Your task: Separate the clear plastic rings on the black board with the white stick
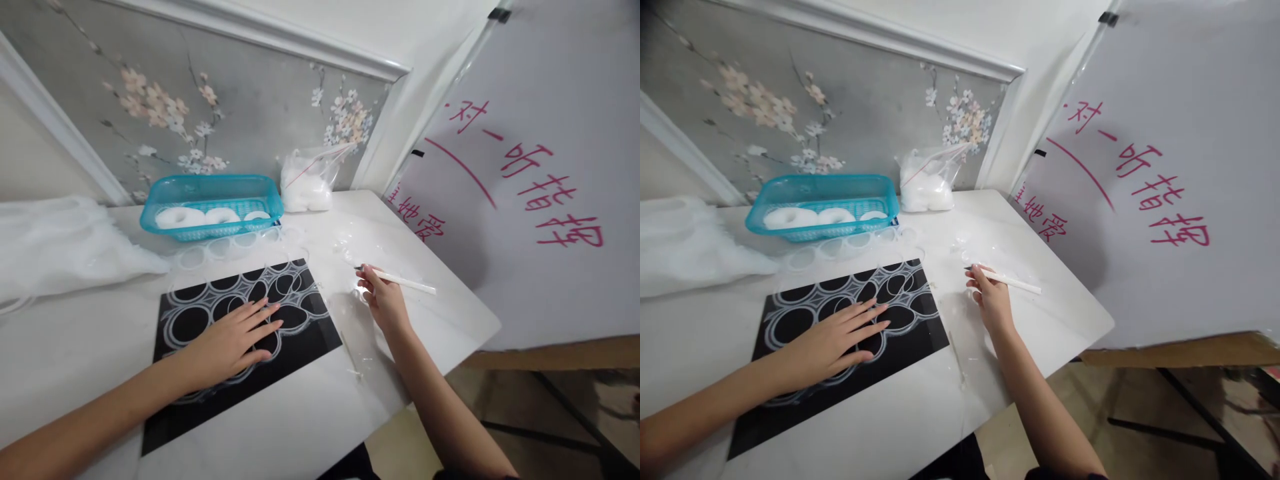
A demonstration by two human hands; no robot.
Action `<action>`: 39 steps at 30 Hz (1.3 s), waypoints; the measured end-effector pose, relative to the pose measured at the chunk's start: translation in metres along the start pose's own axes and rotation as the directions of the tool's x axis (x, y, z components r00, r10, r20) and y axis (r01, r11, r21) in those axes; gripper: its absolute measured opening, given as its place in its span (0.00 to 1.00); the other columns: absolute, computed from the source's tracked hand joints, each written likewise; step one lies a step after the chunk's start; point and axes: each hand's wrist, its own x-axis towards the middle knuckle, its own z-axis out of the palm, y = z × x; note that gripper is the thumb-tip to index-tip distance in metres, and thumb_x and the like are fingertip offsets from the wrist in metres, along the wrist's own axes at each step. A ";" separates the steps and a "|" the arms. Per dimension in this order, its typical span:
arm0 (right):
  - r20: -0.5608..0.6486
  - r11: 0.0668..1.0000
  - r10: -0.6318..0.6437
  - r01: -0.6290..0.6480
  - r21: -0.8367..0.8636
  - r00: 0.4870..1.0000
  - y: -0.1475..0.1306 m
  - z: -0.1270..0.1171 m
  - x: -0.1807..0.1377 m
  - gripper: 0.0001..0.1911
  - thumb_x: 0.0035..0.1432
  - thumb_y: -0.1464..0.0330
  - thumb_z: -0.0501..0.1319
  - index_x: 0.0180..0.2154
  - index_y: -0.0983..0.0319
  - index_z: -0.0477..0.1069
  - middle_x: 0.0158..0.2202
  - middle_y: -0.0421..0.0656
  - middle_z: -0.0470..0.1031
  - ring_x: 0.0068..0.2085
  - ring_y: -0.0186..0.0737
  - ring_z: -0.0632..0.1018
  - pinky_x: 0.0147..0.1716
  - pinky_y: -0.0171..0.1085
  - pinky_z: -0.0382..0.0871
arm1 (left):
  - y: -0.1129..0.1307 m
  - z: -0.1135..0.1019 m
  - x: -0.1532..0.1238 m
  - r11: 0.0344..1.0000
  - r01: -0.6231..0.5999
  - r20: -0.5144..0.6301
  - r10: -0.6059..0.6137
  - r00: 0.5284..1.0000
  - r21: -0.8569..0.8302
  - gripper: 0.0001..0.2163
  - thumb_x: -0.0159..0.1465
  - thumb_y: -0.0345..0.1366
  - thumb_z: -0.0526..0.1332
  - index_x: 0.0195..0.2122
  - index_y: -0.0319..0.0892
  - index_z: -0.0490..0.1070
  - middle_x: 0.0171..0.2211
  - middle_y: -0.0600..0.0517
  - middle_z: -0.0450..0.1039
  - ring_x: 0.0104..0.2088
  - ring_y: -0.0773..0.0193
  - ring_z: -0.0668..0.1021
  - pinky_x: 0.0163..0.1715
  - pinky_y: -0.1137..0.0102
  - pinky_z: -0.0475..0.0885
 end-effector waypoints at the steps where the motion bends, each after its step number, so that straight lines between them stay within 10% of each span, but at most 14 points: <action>1: 0.013 1.000 -0.010 0.011 -0.027 1.000 0.000 0.002 -0.001 0.23 0.37 0.56 0.77 0.34 0.61 0.77 0.33 0.43 0.79 0.29 0.33 0.74 0.17 0.30 0.50 | 0.001 0.002 -0.007 1.000 -0.003 -0.022 0.003 1.000 0.015 0.23 0.71 0.50 0.53 0.65 0.49 0.63 0.68 0.49 0.57 0.67 0.48 0.63 0.61 0.53 0.66; 10: 0.265 0.978 -0.018 0.071 -0.195 0.964 0.003 0.044 -0.007 0.15 0.45 0.57 0.72 0.32 0.60 0.80 0.38 0.44 0.78 0.34 0.36 0.74 0.20 0.30 0.53 | 0.022 0.003 -0.033 0.999 -0.027 -0.209 0.032 0.977 0.026 0.19 0.73 0.47 0.52 0.60 0.47 0.69 0.61 0.48 0.70 0.59 0.51 0.72 0.56 0.56 0.70; 22: 0.189 0.990 0.051 -0.075 0.122 0.981 0.015 0.071 0.010 0.14 0.36 0.65 0.76 0.28 0.59 0.78 0.31 0.37 0.78 0.30 0.32 0.76 0.23 0.28 0.64 | -0.038 -0.023 0.136 0.955 0.247 -0.045 -0.257 0.965 -0.166 0.03 0.63 0.30 0.61 0.35 0.37 0.74 0.40 0.43 0.76 0.43 0.55 0.76 0.45 0.63 0.69; 30: 0.454 0.944 0.192 -0.290 0.157 0.870 0.004 0.061 -0.012 0.10 0.41 0.65 0.75 0.27 0.57 0.78 0.44 0.41 0.82 0.45 0.40 0.81 0.45 0.35 0.75 | -0.016 -0.062 0.043 0.829 0.361 0.104 -0.352 0.930 -0.426 0.09 0.70 0.39 0.51 0.37 0.42 0.67 0.28 0.53 0.74 0.27 0.66 0.74 0.29 0.73 0.67; 39: 0.648 0.912 0.306 -0.410 0.009 0.697 0.016 0.066 -0.034 0.07 0.48 0.63 0.71 0.28 0.57 0.76 0.52 0.43 0.79 0.54 0.47 0.78 0.57 0.46 0.69 | -0.025 -0.025 0.000 0.879 0.462 0.057 -0.459 0.887 -0.117 0.13 0.69 0.35 0.48 0.31 0.41 0.68 0.31 0.47 0.73 0.32 0.59 0.76 0.31 0.67 0.68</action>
